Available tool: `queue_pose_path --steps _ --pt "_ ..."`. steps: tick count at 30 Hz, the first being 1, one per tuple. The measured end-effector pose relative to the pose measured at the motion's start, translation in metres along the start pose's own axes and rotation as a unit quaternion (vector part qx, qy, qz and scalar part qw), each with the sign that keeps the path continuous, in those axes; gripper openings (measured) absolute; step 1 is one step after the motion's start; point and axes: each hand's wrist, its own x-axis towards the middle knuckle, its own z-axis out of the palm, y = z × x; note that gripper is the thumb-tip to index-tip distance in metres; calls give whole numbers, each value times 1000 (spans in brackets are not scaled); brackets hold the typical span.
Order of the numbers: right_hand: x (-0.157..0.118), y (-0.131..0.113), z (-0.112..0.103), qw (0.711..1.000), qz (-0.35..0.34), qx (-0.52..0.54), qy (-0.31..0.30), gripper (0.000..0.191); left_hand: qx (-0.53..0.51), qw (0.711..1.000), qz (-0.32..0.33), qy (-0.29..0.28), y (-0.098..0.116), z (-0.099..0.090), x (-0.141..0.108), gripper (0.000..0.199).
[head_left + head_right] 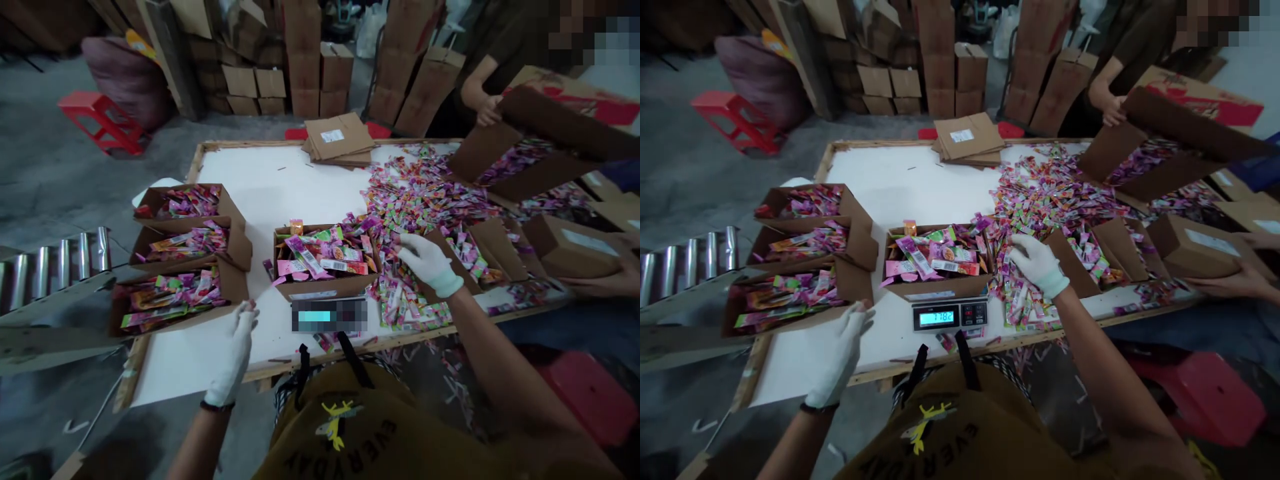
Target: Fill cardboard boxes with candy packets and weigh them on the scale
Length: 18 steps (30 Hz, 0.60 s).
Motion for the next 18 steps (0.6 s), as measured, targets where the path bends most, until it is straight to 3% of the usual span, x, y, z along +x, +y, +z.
queue_pose_path --steps 2,3,5,7,10,12,18 --pt "1 -38 1 998 -65 9 12 36 65 986 150 19 48 6 2 54" --pt "1 -55 3 995 -94 6 12 33 97 965 244 19 71 10 1 48" --pt "0 -82 8 991 -134 -11 -18 31 148 903 404 -20 112 22 -4 39" --pt "0 -100 15 983 -142 -51 -102 33 206 836 499 -101 139 39 -10 36" --pt "0 -113 27 950 -104 -136 -260 33 361 740 514 -240 152 66 -15 32" --pt "1 -111 30 937 -85 -151 -304 24 447 699 480 -286 147 79 -15 33" --pt "-1 -88 8 975 -65 -43 -210 21 463 695 479 -269 132 81 -10 42"
